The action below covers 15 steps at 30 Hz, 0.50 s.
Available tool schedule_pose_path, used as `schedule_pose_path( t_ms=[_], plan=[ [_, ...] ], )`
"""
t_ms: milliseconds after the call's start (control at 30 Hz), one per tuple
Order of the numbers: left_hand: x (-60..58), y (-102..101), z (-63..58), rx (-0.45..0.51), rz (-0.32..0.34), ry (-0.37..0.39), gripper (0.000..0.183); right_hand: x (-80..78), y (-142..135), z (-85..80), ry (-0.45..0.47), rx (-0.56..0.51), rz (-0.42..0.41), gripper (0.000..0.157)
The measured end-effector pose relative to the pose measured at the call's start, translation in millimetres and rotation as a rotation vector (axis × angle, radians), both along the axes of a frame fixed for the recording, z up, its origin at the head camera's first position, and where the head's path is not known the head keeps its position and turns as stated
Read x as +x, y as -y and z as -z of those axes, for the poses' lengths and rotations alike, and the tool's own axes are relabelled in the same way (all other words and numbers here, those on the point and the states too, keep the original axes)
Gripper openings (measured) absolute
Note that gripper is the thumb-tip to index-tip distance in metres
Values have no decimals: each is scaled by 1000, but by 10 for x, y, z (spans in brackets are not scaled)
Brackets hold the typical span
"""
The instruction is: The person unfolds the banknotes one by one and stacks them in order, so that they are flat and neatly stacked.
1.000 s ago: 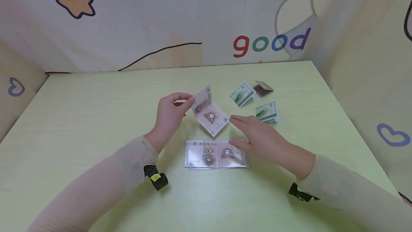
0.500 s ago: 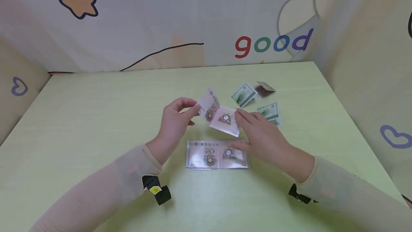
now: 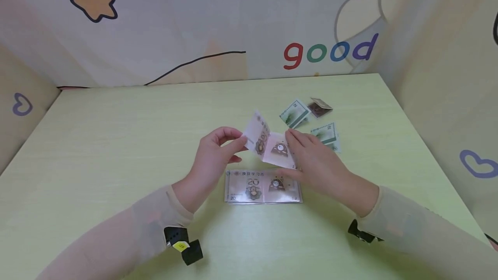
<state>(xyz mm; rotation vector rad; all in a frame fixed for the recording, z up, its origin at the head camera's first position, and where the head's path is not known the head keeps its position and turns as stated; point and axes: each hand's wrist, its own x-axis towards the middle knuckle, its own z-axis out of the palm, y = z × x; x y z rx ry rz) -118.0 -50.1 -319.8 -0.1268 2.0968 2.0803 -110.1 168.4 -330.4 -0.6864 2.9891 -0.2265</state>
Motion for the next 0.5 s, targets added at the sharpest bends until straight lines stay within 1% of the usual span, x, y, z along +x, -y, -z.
schedule_pose_path(
  t_ms=[233,367,433,500],
  plan=[
    [119,-1,-62,-5,34,3,13,-9,-3,4,76,-96,13,92],
    [161,14,-79,-1,65,-26,13,-4,-7,7,74,-124,-1,89],
    [167,38,-82,-39,88,-47,13,-1,-7,5,82,-145,4,86],
    [162,72,-71,-94,120,-84,15,1,-8,4,92,-161,12,85]
  ],
)
